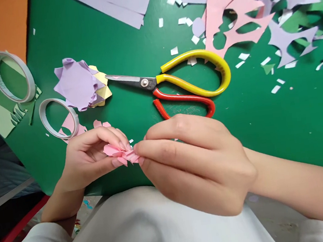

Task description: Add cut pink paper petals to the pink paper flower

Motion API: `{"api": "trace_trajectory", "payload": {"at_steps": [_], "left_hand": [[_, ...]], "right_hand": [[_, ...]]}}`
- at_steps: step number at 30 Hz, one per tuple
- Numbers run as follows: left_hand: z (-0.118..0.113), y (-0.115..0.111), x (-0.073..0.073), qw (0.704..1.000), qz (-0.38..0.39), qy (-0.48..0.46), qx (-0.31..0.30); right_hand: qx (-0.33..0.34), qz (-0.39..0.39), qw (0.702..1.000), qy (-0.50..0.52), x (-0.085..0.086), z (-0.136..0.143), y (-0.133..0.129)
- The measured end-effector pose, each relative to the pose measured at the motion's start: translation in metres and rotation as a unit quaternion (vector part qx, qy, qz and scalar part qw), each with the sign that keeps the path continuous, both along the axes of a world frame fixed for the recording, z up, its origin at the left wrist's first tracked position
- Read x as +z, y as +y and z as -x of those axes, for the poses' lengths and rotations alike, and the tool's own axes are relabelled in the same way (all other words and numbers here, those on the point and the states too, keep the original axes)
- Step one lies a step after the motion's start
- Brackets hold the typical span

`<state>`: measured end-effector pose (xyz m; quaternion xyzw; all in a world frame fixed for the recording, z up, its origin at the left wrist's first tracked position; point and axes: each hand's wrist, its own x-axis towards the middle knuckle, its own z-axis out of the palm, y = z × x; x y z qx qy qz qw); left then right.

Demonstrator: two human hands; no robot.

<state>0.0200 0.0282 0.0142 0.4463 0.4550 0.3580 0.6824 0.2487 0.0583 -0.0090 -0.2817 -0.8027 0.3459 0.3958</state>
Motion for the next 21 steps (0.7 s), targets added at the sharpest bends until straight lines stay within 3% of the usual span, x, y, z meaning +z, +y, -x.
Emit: {"api": "trace_trajectory", "payload": {"at_steps": [3,6,8,9,13,16,21], "left_hand": [[0.001,0.001,0.001,1.0,-0.001,0.009,0.004],[0.002,0.002,0.0,0.999,-0.027,0.018,0.001],[0.002,0.002,-0.002,0.998,-0.059,0.023,0.002],[0.002,0.003,-0.003,0.997,-0.077,0.028,0.002],[0.003,0.001,-0.005,0.992,-0.116,0.055,0.005],[0.003,-0.003,-0.005,0.993,-0.108,0.043,0.007],[0.004,-0.008,-0.007,0.994,-0.108,-0.008,0.01]], "right_hand": [[-0.005,-0.14,0.99,0.028,-0.006,-0.001,0.005],[-0.011,-0.118,0.993,-0.01,0.007,-0.004,0.01],[0.038,-0.009,0.991,-0.125,0.017,-0.005,0.011],[0.036,0.002,0.991,-0.125,0.019,-0.005,0.011],[-0.017,-0.108,0.994,-0.001,0.007,-0.004,0.006],[-0.025,-0.118,0.993,0.004,-0.004,-0.003,0.002],[-0.021,-0.177,0.984,-0.025,-0.005,-0.004,-0.004]]}}
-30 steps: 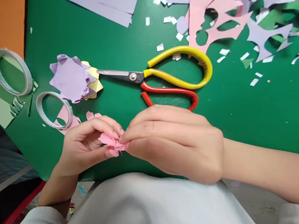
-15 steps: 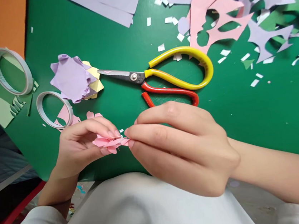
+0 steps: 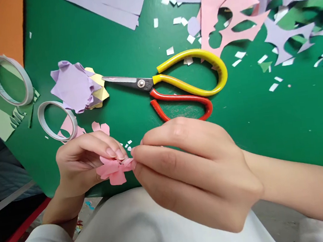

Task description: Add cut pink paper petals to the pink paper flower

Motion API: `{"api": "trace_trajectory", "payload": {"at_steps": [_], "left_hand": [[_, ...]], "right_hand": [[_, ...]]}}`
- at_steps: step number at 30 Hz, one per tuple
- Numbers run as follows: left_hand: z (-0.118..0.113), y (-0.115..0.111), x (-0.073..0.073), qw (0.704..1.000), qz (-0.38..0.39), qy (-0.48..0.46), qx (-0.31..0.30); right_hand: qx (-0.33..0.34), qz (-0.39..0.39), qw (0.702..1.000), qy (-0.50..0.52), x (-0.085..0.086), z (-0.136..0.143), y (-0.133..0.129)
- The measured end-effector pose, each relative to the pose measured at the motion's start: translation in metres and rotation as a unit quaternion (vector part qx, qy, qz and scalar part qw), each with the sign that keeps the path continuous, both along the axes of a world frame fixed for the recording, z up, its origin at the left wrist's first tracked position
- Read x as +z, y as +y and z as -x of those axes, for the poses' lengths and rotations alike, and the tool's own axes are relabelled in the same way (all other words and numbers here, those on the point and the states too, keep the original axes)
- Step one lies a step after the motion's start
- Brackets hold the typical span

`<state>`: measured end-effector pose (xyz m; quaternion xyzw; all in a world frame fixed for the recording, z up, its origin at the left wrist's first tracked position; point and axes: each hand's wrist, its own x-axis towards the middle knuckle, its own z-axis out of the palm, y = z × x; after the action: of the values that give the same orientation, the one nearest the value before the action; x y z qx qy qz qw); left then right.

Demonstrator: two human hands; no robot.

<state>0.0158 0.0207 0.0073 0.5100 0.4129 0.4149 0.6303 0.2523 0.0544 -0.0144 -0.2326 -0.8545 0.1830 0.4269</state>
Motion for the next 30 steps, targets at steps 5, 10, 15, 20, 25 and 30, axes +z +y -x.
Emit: {"api": "trace_trajectory", "payload": {"at_steps": [5,10,15,20,25,30], "left_hand": [[-0.001,0.002,0.0,1.0,-0.014,-0.017,-0.005],[-0.002,0.002,0.001,0.999,-0.015,-0.027,-0.008],[-0.001,0.002,-0.001,0.999,-0.027,-0.023,-0.008],[-0.001,0.001,-0.001,0.999,-0.034,-0.012,-0.011],[-0.002,0.001,0.0,1.0,-0.026,-0.014,-0.009],[-0.002,0.0,0.0,1.0,-0.018,-0.016,-0.015]], "right_hand": [[-0.015,-0.06,0.998,0.009,-0.002,0.002,-0.006],[0.02,-0.072,0.997,-0.002,-0.003,0.001,-0.003],[0.023,-0.097,0.995,-0.017,-0.003,-0.001,-0.002],[0.024,-0.121,0.992,-0.026,-0.005,-0.002,-0.004],[0.046,-0.126,0.991,-0.025,-0.003,-0.001,-0.002],[0.086,-0.111,0.99,-0.013,0.001,0.002,0.006]]}}
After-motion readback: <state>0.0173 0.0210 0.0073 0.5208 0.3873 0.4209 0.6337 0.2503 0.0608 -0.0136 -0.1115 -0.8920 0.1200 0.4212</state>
